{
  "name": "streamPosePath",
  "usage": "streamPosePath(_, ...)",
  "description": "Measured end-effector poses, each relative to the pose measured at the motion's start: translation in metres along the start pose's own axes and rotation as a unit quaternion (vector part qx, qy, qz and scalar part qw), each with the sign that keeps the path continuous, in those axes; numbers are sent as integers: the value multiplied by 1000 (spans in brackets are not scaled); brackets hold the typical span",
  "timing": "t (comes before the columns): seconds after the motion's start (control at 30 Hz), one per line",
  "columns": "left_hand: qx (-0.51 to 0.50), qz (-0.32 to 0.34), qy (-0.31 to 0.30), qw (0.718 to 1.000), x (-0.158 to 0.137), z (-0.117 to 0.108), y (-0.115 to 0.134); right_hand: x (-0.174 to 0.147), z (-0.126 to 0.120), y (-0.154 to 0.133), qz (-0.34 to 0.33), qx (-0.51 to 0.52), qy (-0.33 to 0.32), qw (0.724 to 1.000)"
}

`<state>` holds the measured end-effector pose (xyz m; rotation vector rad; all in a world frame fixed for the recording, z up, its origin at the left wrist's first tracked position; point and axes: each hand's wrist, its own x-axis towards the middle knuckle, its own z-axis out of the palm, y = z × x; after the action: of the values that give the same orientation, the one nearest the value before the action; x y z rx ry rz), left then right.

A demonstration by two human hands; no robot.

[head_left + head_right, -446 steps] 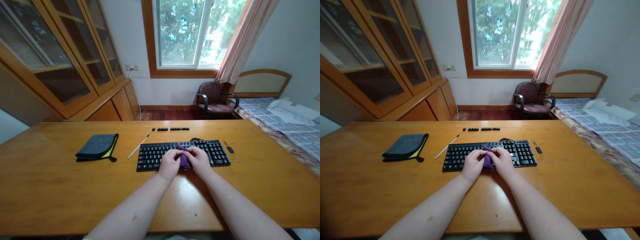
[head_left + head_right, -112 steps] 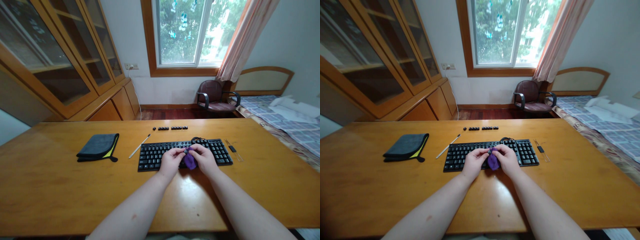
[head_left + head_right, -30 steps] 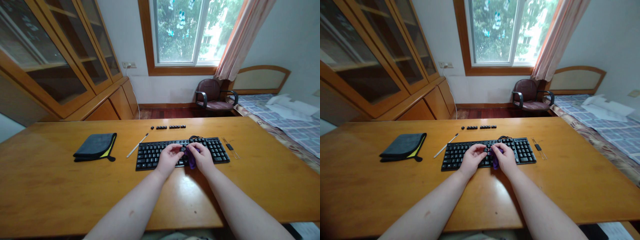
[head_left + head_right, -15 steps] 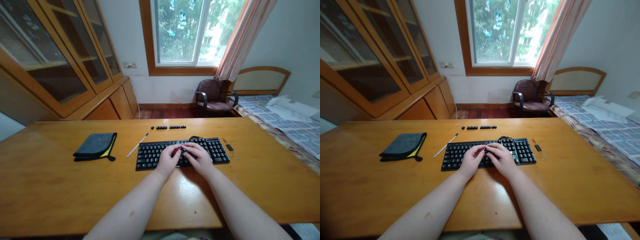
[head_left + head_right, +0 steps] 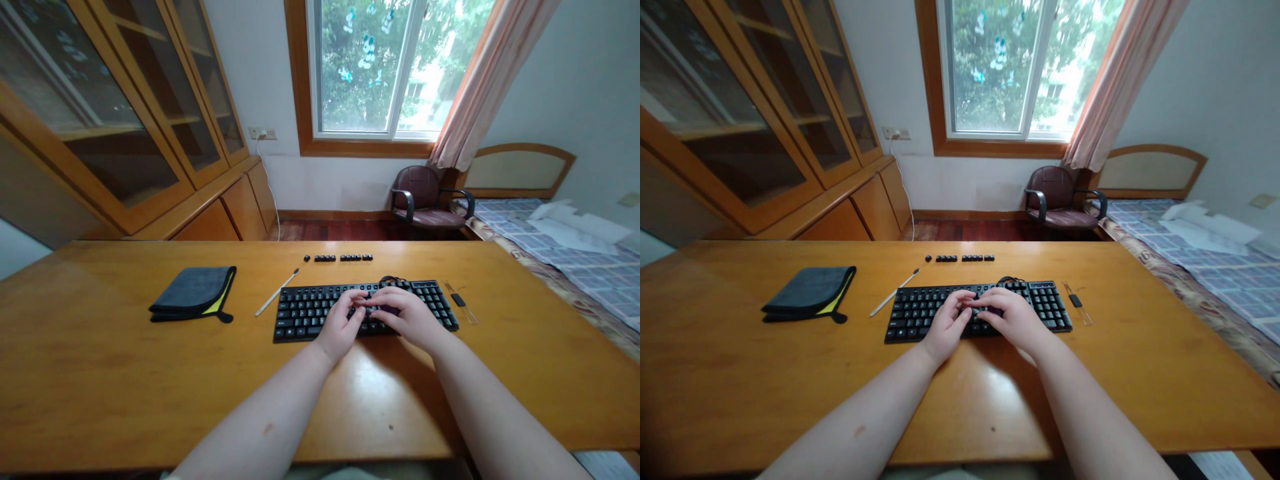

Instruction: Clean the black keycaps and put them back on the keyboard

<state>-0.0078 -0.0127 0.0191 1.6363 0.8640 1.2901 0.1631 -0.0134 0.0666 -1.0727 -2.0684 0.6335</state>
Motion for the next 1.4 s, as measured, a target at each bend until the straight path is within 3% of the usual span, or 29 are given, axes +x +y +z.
streamPosePath(0.1,26,8,1,1000,0,-1,0,8,-8,-3,-30,-51,-21,998)
streamPosePath(0.17,107,15,8,994,1,-2,0,17,-17,5,-28,-85,-14,996)
streamPosePath(0.27,284,28,6,959,3,-2,-3,33,-30,35,44,-130,20,990)
streamPosePath(0.33,363,22,-14,932,3,-1,-7,41,-34,60,99,-143,-6,985)
streamPosePath(0.4,399,8,-41,916,2,0,-10,45,-32,81,109,-138,-36,984)
streamPosePath(0.53,432,-13,-88,897,1,2,-12,43,-23,97,97,-129,-62,985)
streamPosePath(0.77,490,-42,-124,862,1,1,-4,42,-17,92,110,-150,-80,979)
streamPosePath(1.03,483,-46,-118,866,2,2,-7,39,-9,85,51,-270,-47,960)
streamPosePath(1.13,480,-43,-117,868,2,1,-7,39,-7,87,49,-262,-50,963)
streamPosePath(1.27,481,-38,-115,868,2,1,-8,39,-11,92,94,-212,-72,970)
streamPosePath(1.4,485,-37,-115,866,2,0,-9,38,-14,84,85,-236,-89,964)
